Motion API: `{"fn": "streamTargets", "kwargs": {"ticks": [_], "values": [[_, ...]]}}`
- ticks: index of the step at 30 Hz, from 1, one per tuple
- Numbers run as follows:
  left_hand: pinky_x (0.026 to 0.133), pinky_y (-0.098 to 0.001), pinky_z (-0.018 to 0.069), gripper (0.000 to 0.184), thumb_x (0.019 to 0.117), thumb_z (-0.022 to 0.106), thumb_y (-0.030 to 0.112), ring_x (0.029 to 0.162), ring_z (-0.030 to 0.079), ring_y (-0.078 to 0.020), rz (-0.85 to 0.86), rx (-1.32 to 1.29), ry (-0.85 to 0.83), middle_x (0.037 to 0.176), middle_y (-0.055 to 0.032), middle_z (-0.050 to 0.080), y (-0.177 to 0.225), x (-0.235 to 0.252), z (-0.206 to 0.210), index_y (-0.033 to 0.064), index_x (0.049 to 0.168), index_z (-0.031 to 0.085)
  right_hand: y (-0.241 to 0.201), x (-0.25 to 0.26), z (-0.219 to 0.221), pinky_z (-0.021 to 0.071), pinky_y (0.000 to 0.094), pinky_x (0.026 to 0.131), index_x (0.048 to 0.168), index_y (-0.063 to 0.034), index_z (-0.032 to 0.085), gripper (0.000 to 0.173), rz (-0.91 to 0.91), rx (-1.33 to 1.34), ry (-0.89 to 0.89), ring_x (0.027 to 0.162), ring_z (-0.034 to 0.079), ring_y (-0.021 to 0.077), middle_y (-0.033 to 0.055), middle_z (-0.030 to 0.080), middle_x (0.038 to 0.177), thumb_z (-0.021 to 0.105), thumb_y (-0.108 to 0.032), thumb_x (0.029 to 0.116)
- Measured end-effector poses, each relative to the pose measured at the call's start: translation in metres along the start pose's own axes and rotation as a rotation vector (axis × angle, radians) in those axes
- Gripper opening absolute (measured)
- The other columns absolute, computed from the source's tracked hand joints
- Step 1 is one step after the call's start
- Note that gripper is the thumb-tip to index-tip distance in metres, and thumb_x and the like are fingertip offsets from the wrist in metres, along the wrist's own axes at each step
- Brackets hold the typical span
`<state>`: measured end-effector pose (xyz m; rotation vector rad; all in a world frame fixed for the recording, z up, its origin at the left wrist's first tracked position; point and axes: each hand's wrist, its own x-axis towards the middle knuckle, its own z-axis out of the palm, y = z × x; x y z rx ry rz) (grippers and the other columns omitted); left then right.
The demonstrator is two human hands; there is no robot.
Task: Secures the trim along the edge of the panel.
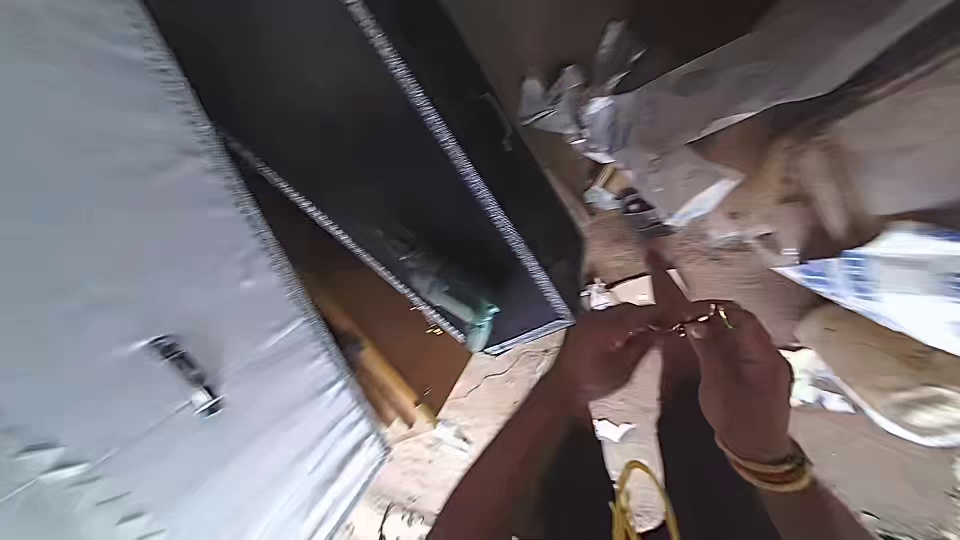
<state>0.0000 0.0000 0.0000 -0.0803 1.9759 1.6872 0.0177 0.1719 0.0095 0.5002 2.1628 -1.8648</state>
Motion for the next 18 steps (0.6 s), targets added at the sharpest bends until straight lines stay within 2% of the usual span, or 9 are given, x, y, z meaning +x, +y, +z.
{"fn": "streamTargets", "kwargs": {"ticks": [1,3,7,10,12,14,15,16,18], "values": [[0.088,-0.0348,0.0634,0.020,0.0994,0.064,0.005,0.094,0.075,-0.0143,-0.007,-0.021,0.027,0.104,-0.0117,0.077,-0.004,-0.006,0.003,-0.0048,0.115,0.073,0.007,0.003,0.015,0.0557,0.0245,0.089,0.106,-0.0069,0.067,0.021,-0.032,-0.044,-0.006,0.096,0.063,0.0010,-0.0048,0.067,0.102,0.057,-0.026,0.1046],[0.086,-0.0317,0.0631,0.019,0.0993,0.063,0.003,0.091,0.074,-0.0128,0.000,-0.076,0.148,0.102,-0.0128,0.077,-0.012,-0.020,0.005,-0.0075,0.112,0.073,0.013,0.003,0.031,0.0540,0.0266,0.090,0.099,-0.0081,0.066,0.021,-0.096,-0.105,-0.042,0.097,0.063,0.0046,-0.0003,0.066,0.100,0.056,-0.026,0.1057],[0.084,-0.0282,0.0640,0.022,0.0965,0.068,0.005,0.091,0.075,-0.0122,-0.057,-0.154,0.314,0.103,-0.0143,0.077,-0.020,-0.033,-0.002,-0.0108,0.111,0.072,0.016,0.004,0.049,0.0554,0.0242,0.091,0.101,-0.0033,0.066,0.017,-0.112,-0.058,-0.152,0.100,0.064,0.0056,0.0041,0.068,0.104,0.053,-0.014,0.1057],[0.084,-0.0278,0.0629,0.017,0.0961,0.068,0.003,0.090,0.074,-0.0125,-0.025,-0.058,0.368,0.099,-0.0132,0.076,-0.028,-0.033,-0.011,-0.0080,0.108,0.075,0.017,0.013,0.054,0.0583,0.0246,0.089,0.103,-0.0047,0.068,0.013,-0.026,0.103,-0.217,0.098,0.066,0.0050,0.0008,0.069,0.105,0.057,-0.013,0.1042],[0.085,-0.0256,0.0600,0.018,0.0982,0.065,0.006,0.092,0.071,-0.0116,-0.004,0.179,0.318,0.097,-0.0111,0.075,-0.031,-0.031,-0.027,-0.0025,0.108,0.077,0.021,0.023,0.046,0.0628,0.0319,0.083,0.115,-0.0072,0.067,0.020,0.140,0.297,-0.368,0.098,0.070,0.0132,0.0030,0.070,0.112,0.063,-0.021,0.1008],[0.080,-0.0310,0.0574,0.021,0.0987,0.062,0.010,0.091,0.068,-0.0168,-0.017,0.465,0.202,0.096,-0.0094,0.073,-0.035,-0.028,-0.047,0.0078,0.110,0.080,0.030,0.040,0.036,0.0659,0.0421,0.079,0.136,-0.0065,0.056,0.056,0.302,0.409,-0.550,0.103,0.072,0.0265,0.0101,0.069,0.120,0.071,-0.040,0.0951],[0.079,-0.0352,0.0569,0.022,0.0989,0.061,0.010,0.090,0.068,-0.0207,-0.019,0.565,0.122,0.096,-0.0096,0.072,-0.036,-0.026,-0.055,0.0114,0.110,0.080,0.035,0.048,0.034,0.0667,0.0435,0.077,0.141,-0.0053,0.053,0.068,0.360,0.391,-0.602,0.101,0.074,0.0289,0.0114,0.071,0.118,0.073,-0.049,0.0917],[0.076,-0.0380,0.0578,0.022,0.0985,0.062,0.010,0.089,0.068,-0.0232,-0.007,0.636,0.048,0.095,-0.0097,0.072,-0.038,-0.023,-0.062,0.0133,0.110,0.080,0.039,0.054,0.034,0.0672,0.0413,0.075,0.139,-0.0042,0.056,0.071,0.401,0.335,-0.634,0.095,0.075,0.0268,0.0098,0.073,0.113,0.075,-0.051,0.0895],[0.072,-0.0383,0.0588,0.018,0.0974,0.063,0.009,0.085,0.070,-0.0237,0.041,0.704,-0.047,0.092,-0.0089,0.073,-0.041,-0.018,-0.068,0.0127,0.105,0.079,0.049,0.064,0.040,0.0650,0.0291,0.073,0.127,-0.0076,0.068,0.052,0.388,0.140,-0.714,0.085,0.074,0.0120,-0.0009,0.076,0.101,0.076,-0.044,0.0902]]}}
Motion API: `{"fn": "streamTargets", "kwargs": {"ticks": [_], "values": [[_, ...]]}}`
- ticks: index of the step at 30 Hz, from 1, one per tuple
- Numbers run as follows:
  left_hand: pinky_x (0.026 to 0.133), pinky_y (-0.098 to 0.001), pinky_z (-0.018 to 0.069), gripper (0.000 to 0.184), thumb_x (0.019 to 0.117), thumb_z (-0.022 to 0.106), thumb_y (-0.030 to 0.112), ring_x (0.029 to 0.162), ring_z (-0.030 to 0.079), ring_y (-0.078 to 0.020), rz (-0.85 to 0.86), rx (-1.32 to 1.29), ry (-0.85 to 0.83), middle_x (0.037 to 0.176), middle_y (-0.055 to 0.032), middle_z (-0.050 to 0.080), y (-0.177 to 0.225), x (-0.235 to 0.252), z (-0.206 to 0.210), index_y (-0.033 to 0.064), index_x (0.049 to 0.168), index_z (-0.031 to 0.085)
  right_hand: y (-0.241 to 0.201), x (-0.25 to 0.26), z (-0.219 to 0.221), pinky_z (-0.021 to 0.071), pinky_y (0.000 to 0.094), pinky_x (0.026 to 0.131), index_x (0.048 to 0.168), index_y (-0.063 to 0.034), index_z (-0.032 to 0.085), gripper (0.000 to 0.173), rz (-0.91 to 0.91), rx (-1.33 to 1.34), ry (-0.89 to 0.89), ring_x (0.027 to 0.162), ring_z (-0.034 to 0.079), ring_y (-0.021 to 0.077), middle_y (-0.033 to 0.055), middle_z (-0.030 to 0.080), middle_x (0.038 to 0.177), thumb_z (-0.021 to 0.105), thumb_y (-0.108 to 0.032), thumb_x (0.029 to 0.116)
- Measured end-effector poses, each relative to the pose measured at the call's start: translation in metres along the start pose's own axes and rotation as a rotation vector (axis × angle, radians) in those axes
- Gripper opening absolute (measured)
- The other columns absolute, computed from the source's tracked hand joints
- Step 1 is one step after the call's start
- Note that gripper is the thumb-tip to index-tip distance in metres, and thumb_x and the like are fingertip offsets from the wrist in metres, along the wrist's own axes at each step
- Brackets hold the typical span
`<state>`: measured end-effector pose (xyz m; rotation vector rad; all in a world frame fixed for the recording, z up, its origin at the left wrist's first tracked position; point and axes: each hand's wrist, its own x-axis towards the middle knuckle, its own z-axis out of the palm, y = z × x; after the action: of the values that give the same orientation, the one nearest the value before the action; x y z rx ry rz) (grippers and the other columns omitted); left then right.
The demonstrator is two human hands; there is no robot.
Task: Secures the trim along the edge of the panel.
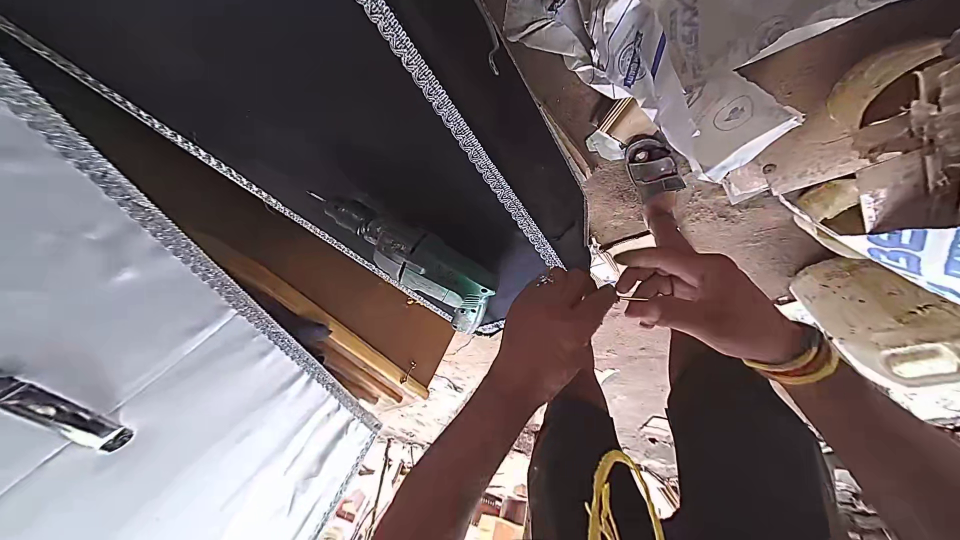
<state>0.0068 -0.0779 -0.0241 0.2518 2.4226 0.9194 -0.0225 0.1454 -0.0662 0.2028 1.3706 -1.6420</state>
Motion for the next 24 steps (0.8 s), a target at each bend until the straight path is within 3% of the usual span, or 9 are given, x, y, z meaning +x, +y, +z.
{"fn": "streamTargets", "kwargs": {"ticks": [3,6,9,10,13,15,20,22,24], "values": [[0.070,-0.0343,0.0584,0.012,0.0971,0.069,0.017,0.081,0.071,-0.0186,-0.014,-0.017,0.004,0.087,-0.0057,0.074,-0.005,0.003,0.000,0.0115,0.091,0.078,0.011,0.014,-0.001,0.0576,0.0168,0.074,0.113,-0.0133,0.079,0.027,-0.037,-0.230,-0.086,0.081,0.068,-0.0044,-0.0085,0.076,0.092,0.071,-0.033,0.0957],[0.075,-0.0301,0.0597,0.014,0.0968,0.071,0.021,0.084,0.073,-0.0139,-0.131,-0.060,0.040,0.088,-0.0036,0.076,-0.009,0.008,-0.004,0.0103,0.093,0.078,0.009,0.028,0.002,0.0567,0.0128,0.063,0.121,-0.0081,0.074,0.034,0.096,-0.020,-0.200,0.068,0.066,-0.0059,-0.0090,0.075,0.088,0.076,-0.015,0.0881],[0.076,-0.0317,0.0602,0.014,0.0975,0.066,0.018,0.085,0.073,-0.0134,-0.206,-0.057,-0.028,0.089,-0.0029,0.076,-0.006,0.011,-0.008,0.0111,0.094,0.078,0.021,0.034,0.015,0.0495,0.0106,0.062,0.091,-0.0131,0.079,0.012,-0.008,-0.094,-0.114,0.068,0.060,-0.0113,-0.0138,0.072,0.077,0.077,-0.024,0.0867],[0.077,-0.0324,0.0600,0.013,0.0973,0.066,0.016,0.085,0.073,-0.0139,-0.215,-0.062,-0.042,0.090,-0.0033,0.076,-0.007,0.014,-0.008,0.0105,0.094,0.078,0.027,0.038,0.016,0.0470,0.0115,0.064,0.085,-0.0145,0.078,0.013,-0.078,-0.132,-0.083,0.071,0.058,-0.0111,-0.0140,0.070,0.077,0.077,-0.027,0.0875],[0.082,-0.0294,0.0611,0.015,0.0984,0.065,0.017,0.088,0.074,-0.0111,-0.284,-0.149,-0.076,0.094,-0.0026,0.077,-0.008,0.018,-0.012,0.0090,0.100,0.078,0.036,0.042,0.016,0.0536,0.0169,0.085,0.091,-0.0130,0.079,0.016,-0.136,-0.070,-0.062,0.100,0.063,-0.0023,-0.0065,0.070,0.104,0.082,-0.026,0.0825],[0.085,-0.0264,0.0616,0.016,0.0995,0.064,0.016,0.091,0.074,-0.0086,-0.314,-0.210,-0.089,0.098,-0.0013,0.078,-0.009,0.020,-0.014,0.0090,0.106,0.077,0.034,0.043,0.019,0.0545,0.0187,0.091,0.092,-0.0113,0.075,0.020,-0.146,-0.073,-0.047,0.109,0.063,-0.0014,-0.0044,0.070,0.113,0.084,-0.025,0.0798],[0.079,-0.0234,0.0611,0.020,0.0964,0.067,0.016,0.084,0.072,-0.0041,-0.418,-0.272,-0.051,0.091,0.0016,0.076,-0.020,0.023,-0.022,0.0074,0.114,0.072,0.031,0.052,0.026,0.0559,0.0168,0.080,0.099,-0.0101,0.076,0.019,-0.236,-0.203,-0.024,0.088,0.067,-0.0057,-0.0072,0.075,0.091,0.074,-0.027,0.0920],[0.077,-0.0242,0.0618,0.024,0.0966,0.066,0.013,0.083,0.072,-0.0046,-0.454,-0.353,-0.013,0.091,0.0016,0.076,-0.031,0.023,-0.027,0.0057,0.120,0.067,0.033,0.056,0.027,0.0585,0.0193,0.080,0.106,-0.0085,0.077,0.021,-0.369,-0.331,-0.008,0.088,0.070,-0.0003,-0.0030,0.076,0.092,0.069,-0.026,0.0974],[0.078,-0.0258,0.0628,0.030,0.0970,0.064,0.011,0.084,0.073,-0.0059,-0.467,-0.377,0.017,0.093,0.0020,0.075,-0.038,0.025,-0.031,0.0071,0.127,0.063,0.033,0.063,0.027,0.0579,0.0302,0.077,0.103,-0.0079,0.079,0.022,-0.602,-0.584,0.056,0.084,0.072,0.0132,0.0042,0.076,0.088,0.062,-0.022,0.1013]]}}
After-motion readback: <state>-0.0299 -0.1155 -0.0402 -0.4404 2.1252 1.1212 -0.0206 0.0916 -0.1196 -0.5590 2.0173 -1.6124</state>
